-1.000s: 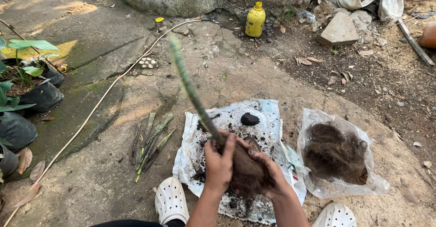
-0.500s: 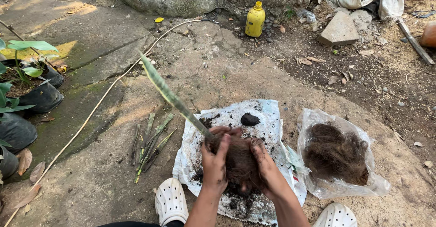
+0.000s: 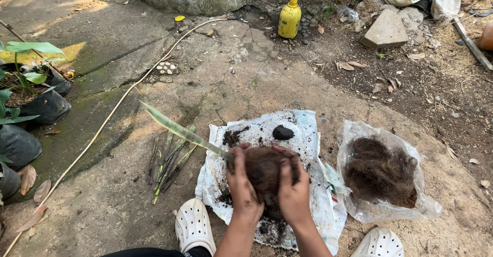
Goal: The person wraps plant roots with fibrous material and dark soil, shaping the material around the base of each plant. They handle multiple plants one at a time, compressing the material to form a compact root ball.
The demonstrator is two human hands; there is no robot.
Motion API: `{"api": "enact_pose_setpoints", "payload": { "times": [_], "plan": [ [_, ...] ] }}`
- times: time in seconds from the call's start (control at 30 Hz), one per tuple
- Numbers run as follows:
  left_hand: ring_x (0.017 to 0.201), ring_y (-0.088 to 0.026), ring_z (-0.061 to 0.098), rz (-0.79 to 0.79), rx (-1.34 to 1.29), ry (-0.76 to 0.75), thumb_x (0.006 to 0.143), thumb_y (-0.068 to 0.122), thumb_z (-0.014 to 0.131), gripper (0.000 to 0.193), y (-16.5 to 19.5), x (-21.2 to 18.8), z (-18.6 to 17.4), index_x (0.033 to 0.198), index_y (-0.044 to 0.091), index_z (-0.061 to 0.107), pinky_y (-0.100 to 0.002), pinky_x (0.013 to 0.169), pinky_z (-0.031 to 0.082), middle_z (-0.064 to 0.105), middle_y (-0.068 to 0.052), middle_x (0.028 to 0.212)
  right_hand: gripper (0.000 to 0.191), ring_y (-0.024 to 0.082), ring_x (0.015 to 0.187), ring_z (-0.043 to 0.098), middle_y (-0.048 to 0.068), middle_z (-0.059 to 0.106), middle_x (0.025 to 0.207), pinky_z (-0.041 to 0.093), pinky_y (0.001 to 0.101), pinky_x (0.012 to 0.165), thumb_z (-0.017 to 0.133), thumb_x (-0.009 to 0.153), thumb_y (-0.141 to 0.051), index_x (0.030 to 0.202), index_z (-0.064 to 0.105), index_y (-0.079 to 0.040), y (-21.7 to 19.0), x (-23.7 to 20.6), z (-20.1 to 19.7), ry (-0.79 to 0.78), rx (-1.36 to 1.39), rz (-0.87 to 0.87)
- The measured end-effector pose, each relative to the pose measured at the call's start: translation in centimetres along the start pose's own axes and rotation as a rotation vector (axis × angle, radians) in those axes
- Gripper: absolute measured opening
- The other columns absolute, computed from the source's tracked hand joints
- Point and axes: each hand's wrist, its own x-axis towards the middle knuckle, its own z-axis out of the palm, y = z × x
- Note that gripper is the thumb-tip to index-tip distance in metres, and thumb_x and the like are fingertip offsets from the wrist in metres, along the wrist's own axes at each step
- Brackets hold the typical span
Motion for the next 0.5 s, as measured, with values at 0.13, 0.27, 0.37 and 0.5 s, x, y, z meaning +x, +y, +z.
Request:
{"api": "enact_pose_setpoints", "payload": {
  "times": [0.13, 0.27, 0.37, 0.5],
  "plan": [
    [0.113, -0.024, 0.069, 0.348, 0.446, -0.263, 0.099, 0.029, 0.061, 0.034, -0.6, -0.3, -0.5, 0.121, 0.003, 0.065, -0.041, 0.102, 0.059, 0.07, -0.012, 0.121, 0.043, 0.032, 0.1, 0.071, 0.02, 0.068, 0.113, 0.065, 0.0429, 0.086, 0.041, 0.109, -0.029, 0.125, 0.054, 0.008, 1.8, 0.8, -1.3, 0.227, 0.63, 0.476],
    [0.121, -0.027, 0.069, 0.439, 0.471, -0.462, 0.1, 0.018, 0.06, 0.025, -0.8, -0.2, -1.1, 0.117, 0.0, 0.066, -0.044, 0.113, 0.055, 0.071, -0.014, 0.122, 0.036, 0.028, 0.103, 0.07, 0.016, 0.068, 0.116, 0.063, 0.0385, 0.085, 0.037, 0.107, -0.021, 0.128, 0.058, -0.002, 0.7, 1.2, -1.9, 0.204, 0.725, 0.653],
    [0.104, -0.029, 0.075, 0.328, 0.254, -0.27, 0.096, 0.014, 0.06, 0.017, -1.3, 0.1, -0.8, 0.104, -0.001, 0.065, -0.045, 0.099, 0.061, 0.072, -0.016, 0.106, 0.038, 0.029, 0.106, 0.068, 0.014, 0.064, 0.119, 0.064, 0.0421, 0.086, 0.035, 0.101, -0.025, 0.131, 0.053, -0.012, -0.9, 1.1, -0.8, 0.204, 0.528, 0.545],
    [0.088, -0.024, 0.074, 0.153, 0.059, 0.125, 0.096, 0.02, 0.056, 0.021, -0.8, 0.3, -0.4, 0.1, 0.001, 0.065, -0.039, 0.078, 0.066, 0.072, -0.012, 0.097, 0.047, 0.034, 0.126, 0.061, 0.021, 0.054, 0.133, 0.058, 0.0448, 0.104, 0.036, 0.113, -0.04, 0.14, 0.047, -0.003, -2.3, -0.7, 0.5, 0.246, -0.286, -0.469]
  ]
}}
